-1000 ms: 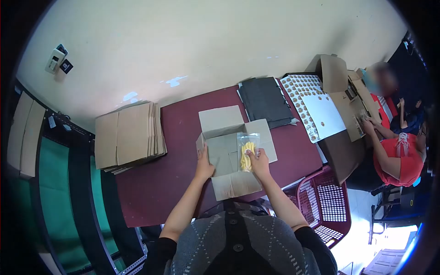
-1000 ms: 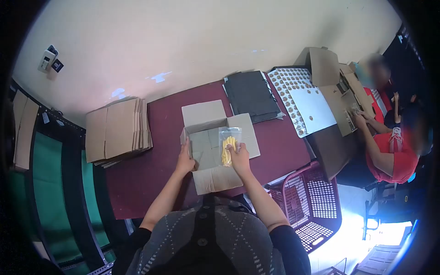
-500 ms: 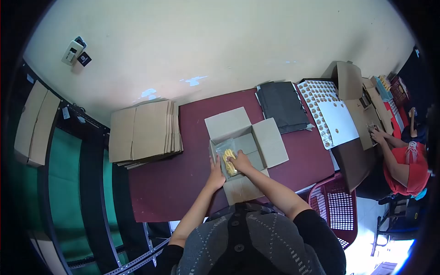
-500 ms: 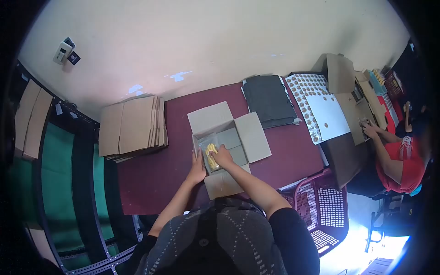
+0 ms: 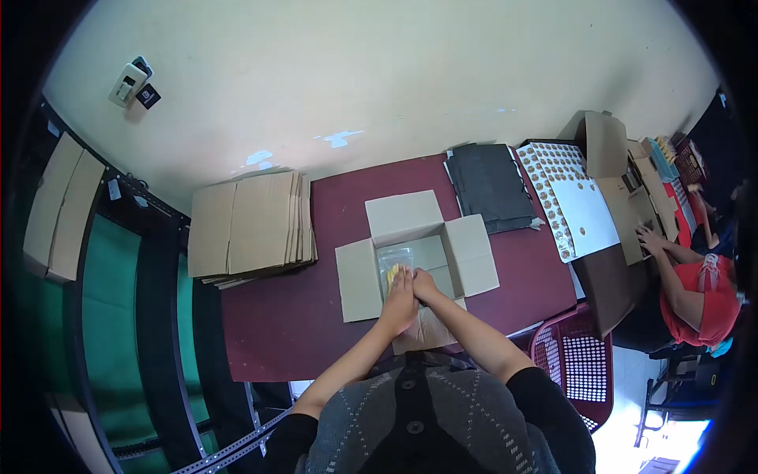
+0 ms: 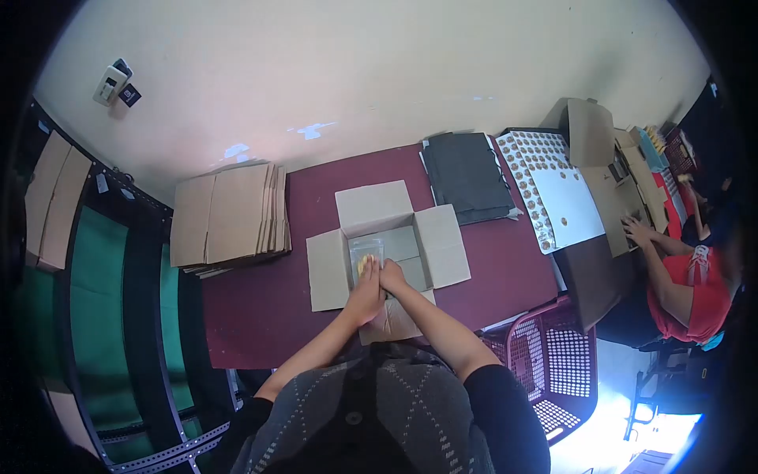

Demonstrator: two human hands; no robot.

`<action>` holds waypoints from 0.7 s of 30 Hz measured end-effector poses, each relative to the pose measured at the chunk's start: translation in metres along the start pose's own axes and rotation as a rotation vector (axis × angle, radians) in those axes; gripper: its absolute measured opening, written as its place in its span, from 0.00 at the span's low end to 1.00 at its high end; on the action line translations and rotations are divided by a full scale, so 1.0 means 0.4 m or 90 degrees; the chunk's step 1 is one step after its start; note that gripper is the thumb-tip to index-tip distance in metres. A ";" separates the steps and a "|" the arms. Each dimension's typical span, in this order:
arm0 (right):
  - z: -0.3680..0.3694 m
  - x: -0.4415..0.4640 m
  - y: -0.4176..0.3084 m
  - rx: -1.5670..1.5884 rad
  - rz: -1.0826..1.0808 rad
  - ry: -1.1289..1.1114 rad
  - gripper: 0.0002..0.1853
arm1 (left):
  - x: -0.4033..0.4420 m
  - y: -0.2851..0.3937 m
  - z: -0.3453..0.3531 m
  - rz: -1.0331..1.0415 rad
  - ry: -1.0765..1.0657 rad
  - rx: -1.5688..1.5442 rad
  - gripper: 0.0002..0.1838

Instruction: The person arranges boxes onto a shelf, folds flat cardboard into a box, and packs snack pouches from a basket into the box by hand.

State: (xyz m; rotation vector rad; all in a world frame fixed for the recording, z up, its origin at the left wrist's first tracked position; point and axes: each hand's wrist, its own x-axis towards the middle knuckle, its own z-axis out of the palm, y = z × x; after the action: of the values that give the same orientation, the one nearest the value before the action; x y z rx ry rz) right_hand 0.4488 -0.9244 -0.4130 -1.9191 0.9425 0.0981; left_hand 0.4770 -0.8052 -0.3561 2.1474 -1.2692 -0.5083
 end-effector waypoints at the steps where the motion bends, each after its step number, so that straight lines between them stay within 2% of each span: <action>1: 0.006 0.001 0.006 0.015 0.003 0.003 0.28 | 0.003 -0.007 0.014 -0.035 -0.017 -0.050 0.37; 5: -0.002 -0.011 -0.005 0.044 0.003 0.014 0.25 | 0.005 -0.013 0.016 -0.062 -0.010 -0.072 0.40; 7: 0.015 0.015 0.019 0.052 0.007 0.003 0.25 | 0.001 0.004 -0.004 -0.097 -0.060 0.070 0.41; 9: 0.026 0.038 0.035 0.060 0.006 -0.006 0.24 | 0.015 -0.005 -0.002 -0.119 -0.058 0.059 0.40; 11: 0.024 0.047 0.041 0.161 0.023 0.044 0.24 | 0.027 -0.012 0.003 -0.138 -0.054 0.045 0.39; 12: 0.014 0.031 0.026 0.158 0.022 0.046 0.24 | 0.030 -0.006 -0.007 -0.171 -0.084 0.057 0.37; 14: -0.016 -0.015 -0.023 0.285 0.111 -0.012 0.23 | 0.038 -0.006 -0.001 -0.202 -0.107 0.057 0.35; 16: -0.001 -0.001 0.009 0.250 0.096 -0.015 0.21 | 0.045 -0.028 0.037 -0.154 -0.060 0.272 0.33; 17: 0.022 0.017 0.043 0.183 -0.007 0.066 0.20 | 0.044 -0.034 0.059 -0.141 0.024 0.319 0.27; 18: 0.024 0.015 0.035 0.118 -0.110 0.145 0.19 | 0.051 -0.030 0.059 -0.142 0.029 0.316 0.27; 19: 0.020 0.013 0.031 0.037 -0.075 0.198 0.19 | 0.057 -0.025 0.060 -0.174 -0.011 0.380 0.24; 21: 0.006 0.016 0.025 0.074 -0.055 0.170 0.20 | 0.061 -0.022 0.063 -0.223 -0.061 0.459 0.18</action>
State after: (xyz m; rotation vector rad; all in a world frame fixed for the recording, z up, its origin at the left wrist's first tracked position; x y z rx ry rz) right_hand 0.4476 -0.9286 -0.4243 -1.8915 1.0150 -0.2639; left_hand 0.4794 -0.8309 -0.3815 3.0119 -1.2524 -0.3148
